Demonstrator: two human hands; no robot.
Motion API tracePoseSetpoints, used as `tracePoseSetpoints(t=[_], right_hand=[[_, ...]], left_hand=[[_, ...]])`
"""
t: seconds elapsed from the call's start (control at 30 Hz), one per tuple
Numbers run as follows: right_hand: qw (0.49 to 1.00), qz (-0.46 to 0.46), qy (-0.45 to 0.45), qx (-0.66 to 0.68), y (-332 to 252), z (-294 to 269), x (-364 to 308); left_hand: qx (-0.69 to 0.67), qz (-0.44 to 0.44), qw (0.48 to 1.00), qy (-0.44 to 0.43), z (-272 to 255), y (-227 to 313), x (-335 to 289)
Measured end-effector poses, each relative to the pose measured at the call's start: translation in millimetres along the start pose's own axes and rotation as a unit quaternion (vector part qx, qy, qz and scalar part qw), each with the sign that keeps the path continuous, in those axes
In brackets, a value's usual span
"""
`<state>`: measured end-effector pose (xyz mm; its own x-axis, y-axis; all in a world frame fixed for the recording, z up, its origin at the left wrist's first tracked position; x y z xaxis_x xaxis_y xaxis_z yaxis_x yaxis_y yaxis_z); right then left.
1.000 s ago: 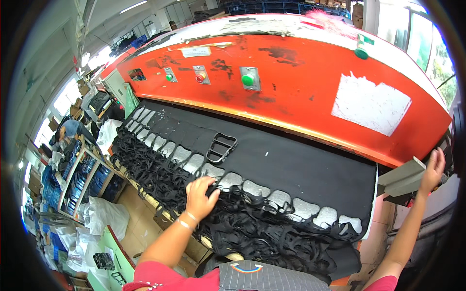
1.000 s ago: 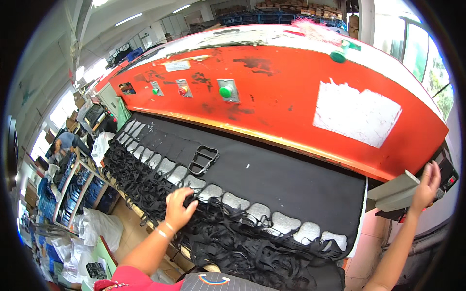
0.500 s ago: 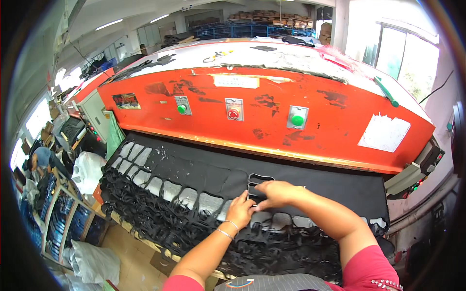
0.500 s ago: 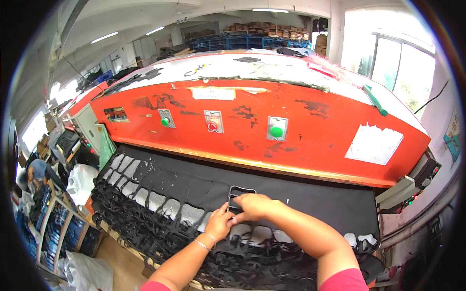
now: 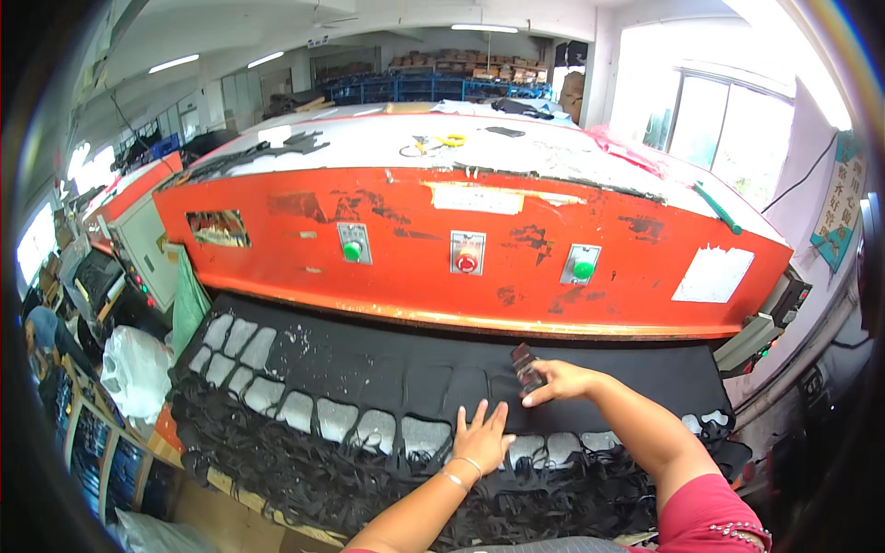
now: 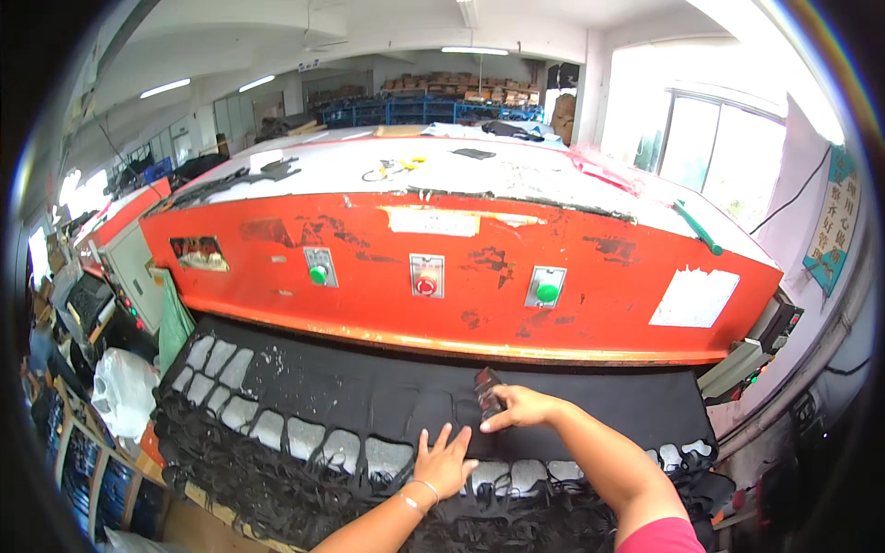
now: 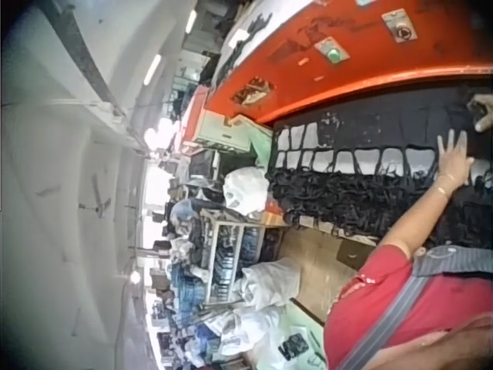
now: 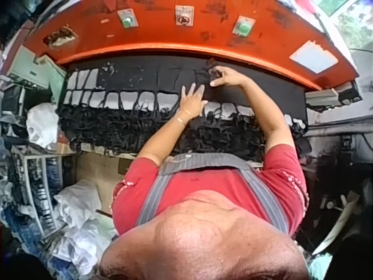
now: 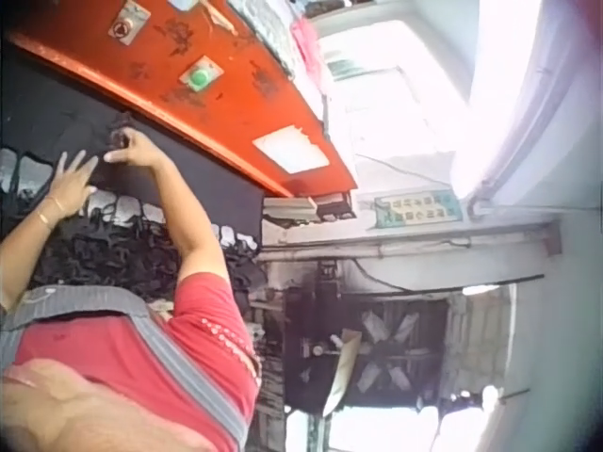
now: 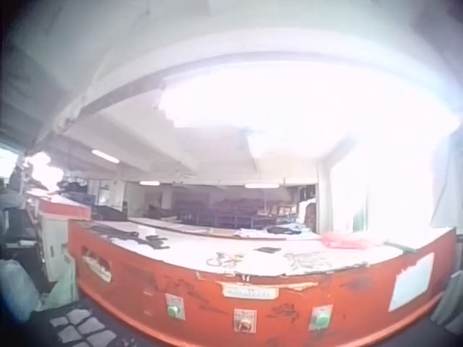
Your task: Operating a hydraulic press with metal dies to cut components from black material and trimming the pieces with scissors.
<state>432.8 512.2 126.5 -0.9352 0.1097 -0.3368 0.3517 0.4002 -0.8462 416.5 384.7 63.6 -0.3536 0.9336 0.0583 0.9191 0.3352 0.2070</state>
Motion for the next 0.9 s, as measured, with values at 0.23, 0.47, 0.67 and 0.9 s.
tracePoseSetpoints(t=[0.23, 0.47, 0.67, 0.9], right_hand=[[0.907, -0.297, 0.288, -0.077, -253, -115, -92], [0.734, -0.314, 0.428, -0.424, -369, -188, -4], [0.759, -0.305, 0.385, -0.427, -338, -224, 30], [0.785, -0.259, 0.355, -0.436, -311, -346, 46]], left_hand=[[-0.044, 0.096, 0.889, 0.446, -246, -43, 64], [-0.114, 0.011, 0.847, 0.518, -401, -99, 159], [-0.188, 0.081, 0.815, 0.543, -396, -90, 159], [-0.271, 0.065, 0.775, 0.567, -397, -70, 189]])
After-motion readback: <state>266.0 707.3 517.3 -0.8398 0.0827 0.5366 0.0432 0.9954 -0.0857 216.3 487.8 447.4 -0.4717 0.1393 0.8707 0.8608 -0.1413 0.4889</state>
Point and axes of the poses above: each hand's wrist, its own x-axis towards the middle knuckle, its own z-axis out of the palm, y = z × x, the point moved 10 cm from there along x, towards the middle knuckle, and after that the axes turned 7 degrees about x, right-handed, at the moved point
